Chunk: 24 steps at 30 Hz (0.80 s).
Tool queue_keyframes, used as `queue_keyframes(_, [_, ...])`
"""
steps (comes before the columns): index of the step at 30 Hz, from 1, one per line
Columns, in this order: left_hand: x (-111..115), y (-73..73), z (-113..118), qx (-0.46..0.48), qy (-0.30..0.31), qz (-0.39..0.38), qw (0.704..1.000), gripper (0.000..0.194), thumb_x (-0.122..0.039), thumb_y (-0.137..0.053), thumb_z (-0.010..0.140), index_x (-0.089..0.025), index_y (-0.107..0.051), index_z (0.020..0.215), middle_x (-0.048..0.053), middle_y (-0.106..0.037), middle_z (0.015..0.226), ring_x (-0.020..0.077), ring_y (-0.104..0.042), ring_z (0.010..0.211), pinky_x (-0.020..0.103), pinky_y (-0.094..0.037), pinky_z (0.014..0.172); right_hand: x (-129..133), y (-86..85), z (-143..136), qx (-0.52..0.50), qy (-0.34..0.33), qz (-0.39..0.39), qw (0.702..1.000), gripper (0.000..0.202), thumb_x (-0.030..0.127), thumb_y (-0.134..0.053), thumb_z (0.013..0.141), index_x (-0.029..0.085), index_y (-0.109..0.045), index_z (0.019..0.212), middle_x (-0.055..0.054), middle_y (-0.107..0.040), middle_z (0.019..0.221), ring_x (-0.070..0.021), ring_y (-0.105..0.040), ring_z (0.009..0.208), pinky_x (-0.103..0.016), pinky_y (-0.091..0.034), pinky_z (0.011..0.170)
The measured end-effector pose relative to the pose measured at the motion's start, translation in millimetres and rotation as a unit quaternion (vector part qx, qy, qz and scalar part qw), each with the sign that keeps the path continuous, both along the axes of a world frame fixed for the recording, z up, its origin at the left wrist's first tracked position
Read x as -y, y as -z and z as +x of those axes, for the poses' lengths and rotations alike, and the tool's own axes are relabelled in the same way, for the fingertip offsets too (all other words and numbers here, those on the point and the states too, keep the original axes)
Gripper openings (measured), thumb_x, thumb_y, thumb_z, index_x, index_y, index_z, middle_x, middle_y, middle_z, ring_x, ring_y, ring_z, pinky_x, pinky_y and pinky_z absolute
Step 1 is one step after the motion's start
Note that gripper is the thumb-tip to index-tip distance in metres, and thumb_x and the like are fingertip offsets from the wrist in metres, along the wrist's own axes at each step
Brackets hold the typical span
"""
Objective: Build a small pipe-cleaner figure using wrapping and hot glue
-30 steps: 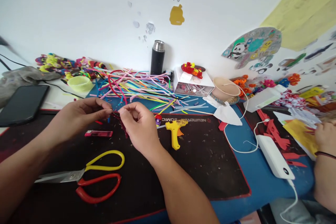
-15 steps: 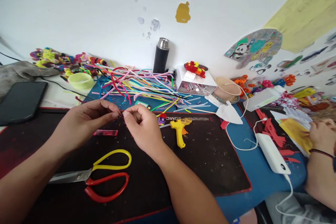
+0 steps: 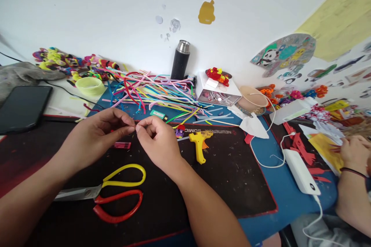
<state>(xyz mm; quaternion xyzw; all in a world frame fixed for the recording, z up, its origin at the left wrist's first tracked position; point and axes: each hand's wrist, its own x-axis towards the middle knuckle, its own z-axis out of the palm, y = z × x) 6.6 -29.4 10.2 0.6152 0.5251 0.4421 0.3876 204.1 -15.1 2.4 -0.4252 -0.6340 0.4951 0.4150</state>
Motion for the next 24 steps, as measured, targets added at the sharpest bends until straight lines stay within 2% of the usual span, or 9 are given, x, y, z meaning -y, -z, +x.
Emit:
queue_keyframes(13, [-0.9,0.2,0.1,0.017,-0.02,0.004,1.0,0.023,-0.047,-0.084,0.09,-0.026,-0.076,0.095,0.001,-0.078,0.091,0.0218,-0.073,0.083,0.033,-0.058,0.076,2.3,-2.6,-0.9,0.022,0.006,-0.004,1.0,0.014,0.038,-0.07,0.098,0.025,-0.068,0.093,0.006,-0.055,0.067,-0.015,-0.051,0.061,-0.03,-0.039,0.06])
queue_keyframes(19, [0.2,-5.0,2.7,0.111,-0.019,-0.028,0.993,0.04,-0.054,-0.097,0.082,-0.024,-0.075,0.097,0.003,-0.082,0.096,0.0237,-0.078,0.091,0.033,-0.064,0.083,3.5,-7.0,-2.1,0.0,0.011,-0.014,1.0,0.016,0.04,-0.072,0.096,0.025,-0.066,0.091,0.008,-0.051,0.065,-0.014,-0.048,0.059,-0.029,-0.038,0.058])
queue_keyframes(22, [0.4,-7.4,1.0,0.109,-0.025,-0.039,0.993,0.046,-0.06,-0.098,0.08,-0.024,-0.079,0.102,0.005,-0.084,0.102,0.0248,-0.079,0.097,0.034,-0.065,0.087,3.1,-8.1,-1.7,-0.027,0.012,-0.017,0.999,0.017,0.041,-0.072,0.095,0.025,-0.066,0.09,0.008,-0.05,0.064,-0.0133,-0.046,0.057,-0.029,-0.037,0.057])
queue_keyframes(24, [0.1,-7.7,-0.7,0.079,-0.025,-0.044,0.996,0.048,-0.064,-0.096,0.081,-0.024,-0.081,0.103,0.005,-0.085,0.101,0.0241,-0.077,0.091,0.032,-0.063,0.08,2.7,-8.1,-1.2,-0.037,0.016,-0.019,0.999,0.017,0.04,-0.073,0.095,0.025,-0.066,0.091,0.009,-0.049,0.064,-0.0131,-0.046,0.056,-0.029,-0.036,0.056])
